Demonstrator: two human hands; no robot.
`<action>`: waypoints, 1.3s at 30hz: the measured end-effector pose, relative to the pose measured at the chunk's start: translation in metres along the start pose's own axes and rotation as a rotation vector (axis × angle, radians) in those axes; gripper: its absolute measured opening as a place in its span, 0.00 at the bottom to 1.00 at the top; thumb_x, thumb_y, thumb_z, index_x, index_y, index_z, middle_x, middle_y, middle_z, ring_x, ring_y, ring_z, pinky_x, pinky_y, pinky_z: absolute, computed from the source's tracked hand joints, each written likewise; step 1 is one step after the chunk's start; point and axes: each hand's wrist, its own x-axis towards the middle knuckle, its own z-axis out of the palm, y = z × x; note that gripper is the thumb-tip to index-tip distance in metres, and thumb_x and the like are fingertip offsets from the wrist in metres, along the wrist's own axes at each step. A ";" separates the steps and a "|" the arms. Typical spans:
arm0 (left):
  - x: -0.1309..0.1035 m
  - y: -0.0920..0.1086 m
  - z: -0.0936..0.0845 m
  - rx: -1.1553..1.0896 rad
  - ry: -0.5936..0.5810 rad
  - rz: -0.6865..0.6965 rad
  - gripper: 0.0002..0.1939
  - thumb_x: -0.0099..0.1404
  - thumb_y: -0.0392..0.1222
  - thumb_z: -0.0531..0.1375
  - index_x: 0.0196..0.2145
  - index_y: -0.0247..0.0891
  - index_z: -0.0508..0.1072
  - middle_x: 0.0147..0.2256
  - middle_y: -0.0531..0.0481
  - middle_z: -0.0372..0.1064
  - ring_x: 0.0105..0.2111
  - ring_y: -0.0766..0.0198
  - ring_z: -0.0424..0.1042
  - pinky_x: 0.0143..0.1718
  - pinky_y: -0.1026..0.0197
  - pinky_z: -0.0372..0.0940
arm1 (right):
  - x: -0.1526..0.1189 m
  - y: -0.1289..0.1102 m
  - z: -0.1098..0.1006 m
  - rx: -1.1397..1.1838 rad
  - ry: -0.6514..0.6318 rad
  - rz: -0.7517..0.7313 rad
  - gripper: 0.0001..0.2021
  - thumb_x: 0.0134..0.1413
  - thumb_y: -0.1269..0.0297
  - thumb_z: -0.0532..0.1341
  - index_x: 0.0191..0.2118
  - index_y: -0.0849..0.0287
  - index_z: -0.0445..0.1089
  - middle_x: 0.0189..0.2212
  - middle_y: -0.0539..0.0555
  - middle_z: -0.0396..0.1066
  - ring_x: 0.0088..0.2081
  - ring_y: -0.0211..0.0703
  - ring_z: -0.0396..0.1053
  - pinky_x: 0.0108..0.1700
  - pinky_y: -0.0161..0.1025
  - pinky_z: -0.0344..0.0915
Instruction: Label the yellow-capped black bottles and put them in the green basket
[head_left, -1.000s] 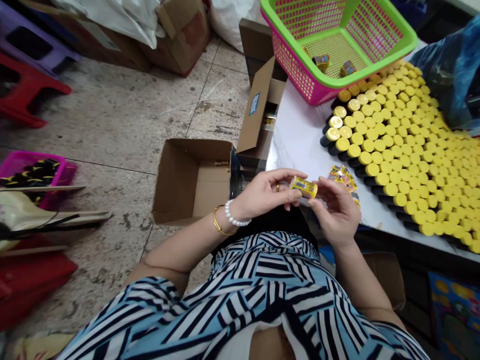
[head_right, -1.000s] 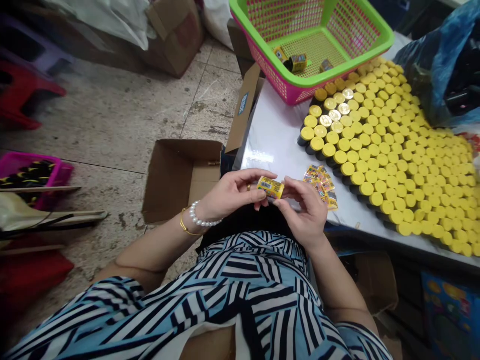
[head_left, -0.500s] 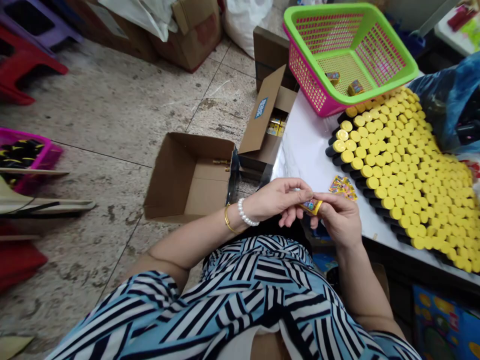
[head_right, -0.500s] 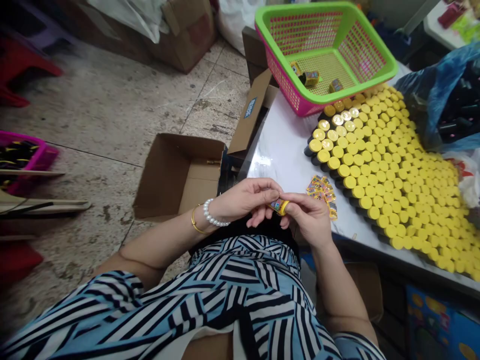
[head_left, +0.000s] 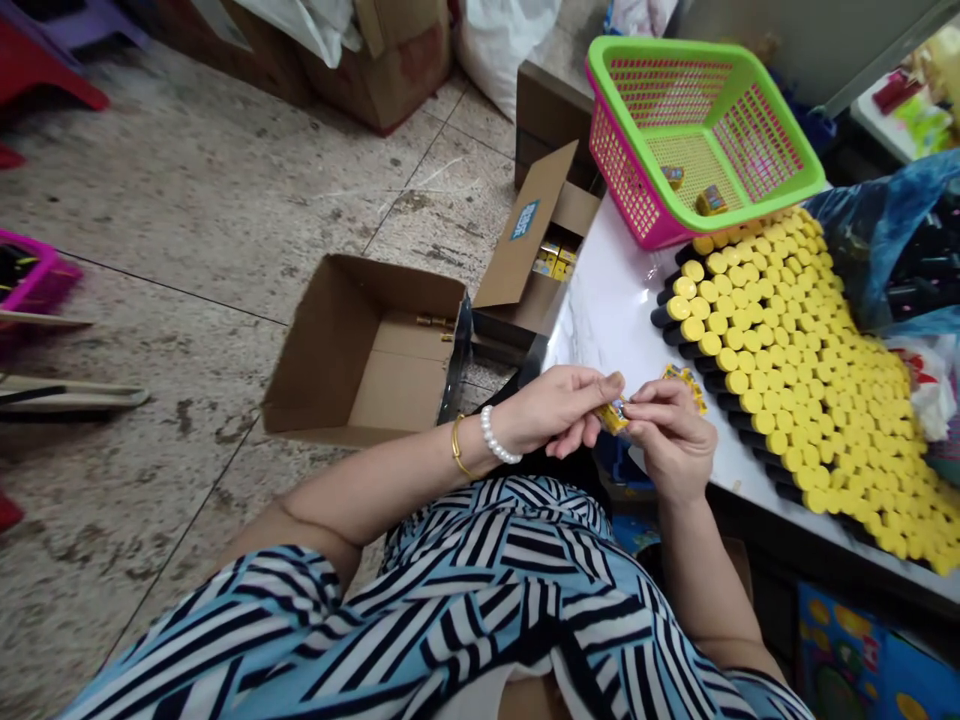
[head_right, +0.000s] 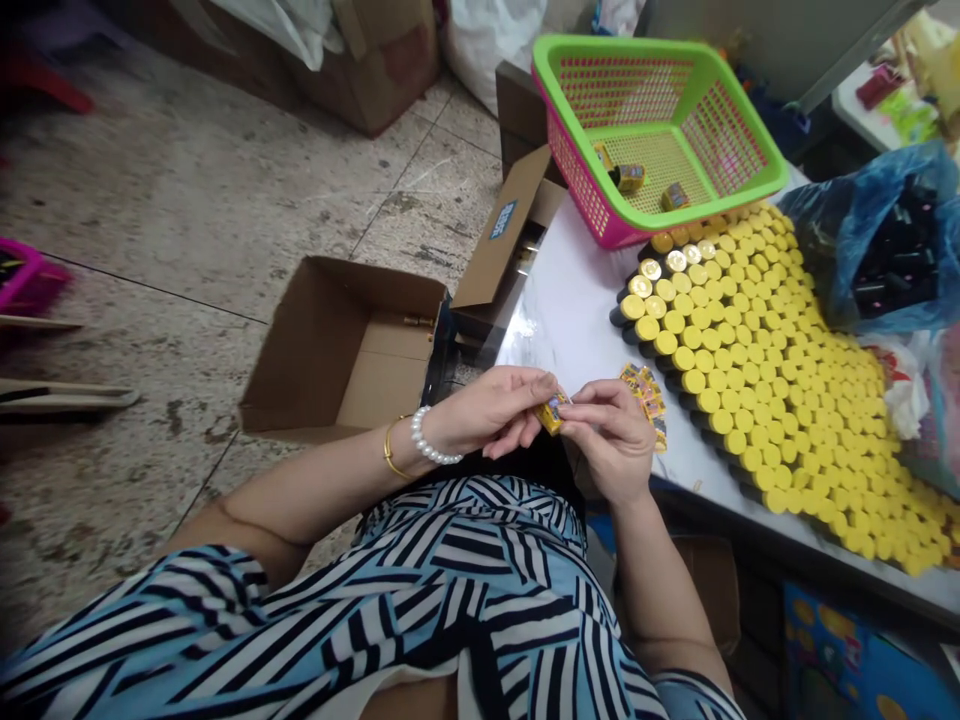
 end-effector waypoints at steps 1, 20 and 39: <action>0.000 -0.001 0.000 -0.018 -0.001 0.006 0.28 0.63 0.67 0.63 0.35 0.35 0.69 0.17 0.55 0.69 0.09 0.73 0.61 0.09 0.73 0.49 | -0.002 -0.001 0.001 -0.004 -0.006 0.012 0.10 0.55 0.61 0.71 0.44 0.44 0.82 0.42 0.53 0.73 0.43 0.46 0.73 0.47 0.47 0.74; -0.013 -0.011 -0.005 0.048 0.071 0.079 0.26 0.68 0.54 0.65 0.54 0.33 0.68 0.33 0.48 0.73 0.23 0.70 0.71 0.19 0.71 0.63 | 0.232 -0.006 -0.077 -0.664 0.230 -0.317 0.17 0.59 0.50 0.68 0.47 0.57 0.77 0.38 0.54 0.80 0.37 0.43 0.76 0.43 0.42 0.73; 0.022 0.017 0.004 0.587 0.303 0.485 0.16 0.66 0.48 0.67 0.45 0.34 0.78 0.32 0.48 0.75 0.29 0.69 0.71 0.31 0.67 0.68 | 0.080 0.029 -0.053 -1.241 -0.006 -0.248 0.07 0.65 0.63 0.59 0.44 0.58 0.72 0.45 0.61 0.73 0.46 0.55 0.63 0.49 0.51 0.61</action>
